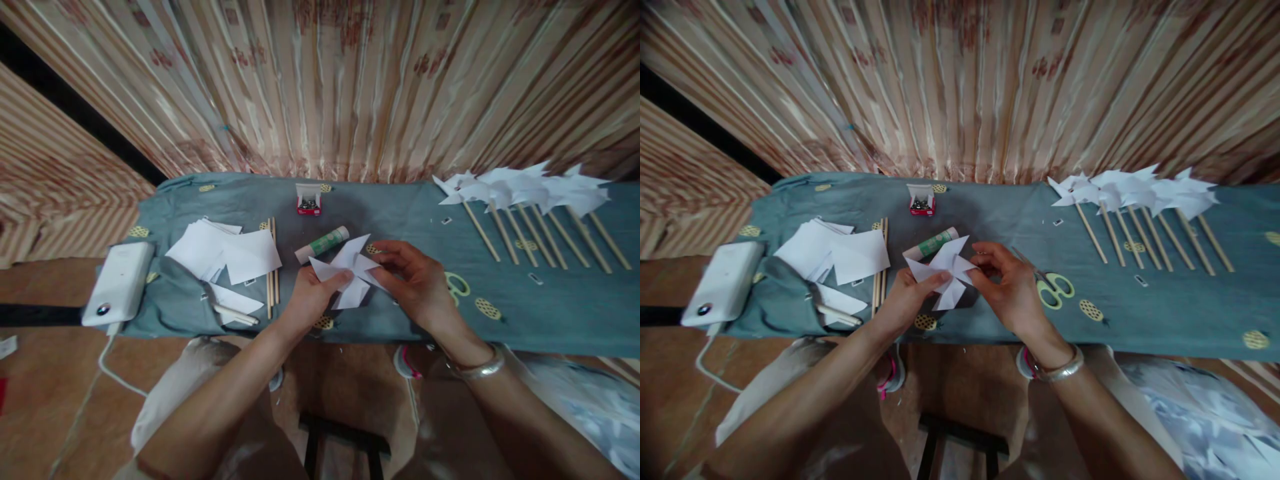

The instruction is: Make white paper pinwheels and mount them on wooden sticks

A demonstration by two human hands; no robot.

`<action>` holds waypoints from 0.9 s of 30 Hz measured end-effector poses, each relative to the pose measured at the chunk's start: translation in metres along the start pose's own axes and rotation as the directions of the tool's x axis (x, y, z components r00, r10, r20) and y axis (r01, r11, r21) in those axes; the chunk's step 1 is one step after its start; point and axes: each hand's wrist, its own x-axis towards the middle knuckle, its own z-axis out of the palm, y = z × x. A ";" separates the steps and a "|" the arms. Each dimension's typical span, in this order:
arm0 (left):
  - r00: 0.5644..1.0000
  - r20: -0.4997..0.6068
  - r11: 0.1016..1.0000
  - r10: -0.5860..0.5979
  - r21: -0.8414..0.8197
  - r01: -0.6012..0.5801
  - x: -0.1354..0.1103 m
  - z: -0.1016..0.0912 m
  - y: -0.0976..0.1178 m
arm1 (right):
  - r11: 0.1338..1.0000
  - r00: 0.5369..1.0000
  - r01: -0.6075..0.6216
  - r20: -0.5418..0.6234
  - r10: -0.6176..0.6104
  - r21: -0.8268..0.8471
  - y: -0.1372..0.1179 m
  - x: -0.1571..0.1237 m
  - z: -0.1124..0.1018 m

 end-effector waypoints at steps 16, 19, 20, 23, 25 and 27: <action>0.999 0.028 0.992 -0.025 -0.122 0.028 0.017 -0.012 -0.011 | 0.827 0.886 0.455 0.261 -0.383 -0.331 -0.006 -0.011 -0.007; 0.997 0.062 0.986 -0.049 -0.157 0.058 0.016 -0.012 -0.011 | 0.822 0.883 0.461 0.269 -0.385 -0.336 -0.003 -0.011 -0.003; 0.996 0.075 0.983 -0.055 -0.172 0.068 0.016 -0.011 -0.011 | 0.824 0.885 0.457 0.268 -0.382 -0.336 -0.002 -0.010 -0.003; 0.991 0.116 0.971 -0.065 -0.221 0.089 0.014 -0.010 -0.010 | 0.832 0.895 0.439 0.247 -0.372 -0.340 -0.002 -0.009 -0.001; 0.988 0.142 0.965 -0.065 -0.241 0.098 0.013 -0.009 -0.009 | 0.838 0.904 0.424 0.215 -0.369 -0.345 -0.002 -0.008 0.000; 0.986 0.151 0.964 -0.066 -0.247 0.102 0.012 -0.009 -0.008 | 0.843 0.913 0.406 0.188 -0.361 -0.352 -0.001 -0.008 0.001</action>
